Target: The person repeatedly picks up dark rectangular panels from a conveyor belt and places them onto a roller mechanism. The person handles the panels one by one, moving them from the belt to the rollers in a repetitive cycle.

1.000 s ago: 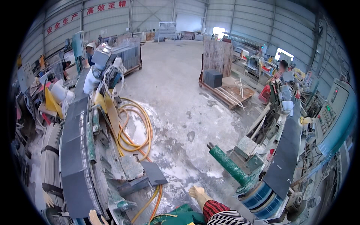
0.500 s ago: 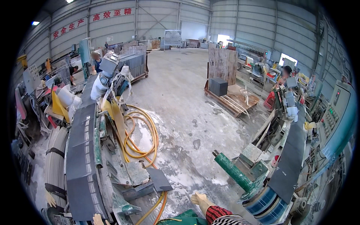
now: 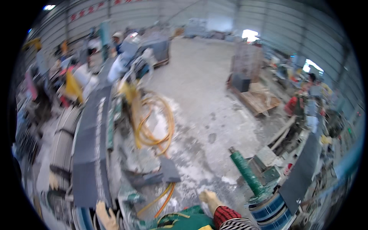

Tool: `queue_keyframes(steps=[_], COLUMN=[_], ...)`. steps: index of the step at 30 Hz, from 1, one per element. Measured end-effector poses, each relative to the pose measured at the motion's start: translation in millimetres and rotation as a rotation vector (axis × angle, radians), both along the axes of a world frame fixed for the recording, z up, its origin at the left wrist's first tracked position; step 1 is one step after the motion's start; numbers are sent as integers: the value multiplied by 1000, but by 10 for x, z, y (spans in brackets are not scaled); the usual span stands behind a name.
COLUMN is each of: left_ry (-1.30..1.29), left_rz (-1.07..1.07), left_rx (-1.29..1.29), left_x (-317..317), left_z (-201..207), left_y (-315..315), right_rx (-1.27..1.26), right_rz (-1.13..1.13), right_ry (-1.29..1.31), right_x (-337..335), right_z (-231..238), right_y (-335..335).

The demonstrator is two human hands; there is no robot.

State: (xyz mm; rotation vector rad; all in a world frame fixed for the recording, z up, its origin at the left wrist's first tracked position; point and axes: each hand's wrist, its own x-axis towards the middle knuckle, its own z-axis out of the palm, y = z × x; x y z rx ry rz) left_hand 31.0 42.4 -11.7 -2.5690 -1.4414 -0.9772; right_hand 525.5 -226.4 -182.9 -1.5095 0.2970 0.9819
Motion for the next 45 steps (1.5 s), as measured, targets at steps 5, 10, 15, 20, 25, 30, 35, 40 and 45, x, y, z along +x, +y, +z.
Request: queue_keyframes(steps=[5, 10, 15, 20, 25, 30, 35, 40, 45], left_ry=[-84, 52, 80, 110, 89, 27, 104, 130, 132], left_rz=[52, 152, 133, 74, -98, -107, -1, 126, 118], left_rx=[-85, -200, -175, -244, -203, -135, -319, -396, -376], left_x=[195, 64, 30, 152, 554, 515, 957, 1278, 1208], left_z=[185, 108, 80, 167, 160, 156, -24, 70, 8], left_y=[-17, -55, -46, 282, 876, 1271, 1933, 2239, 2197], right_rx=[261, -77, -111, -27, 140, -110, -91, -122, -216], right_rz=[68, -5, -13, 14, -14, -68, -174, -250, -232], right_ry=[125, 87, 81, 77, 134, 18, -11, -16, -21], right_x=[-18, -72, 29, 196, 175, -163, -201, -397, -397], right_z=[225, 401, 451, 403, 78, 404, 516, 647, 626], right_y=[-209, -161, -221, -308, -709, -451, -761, -917, -957])
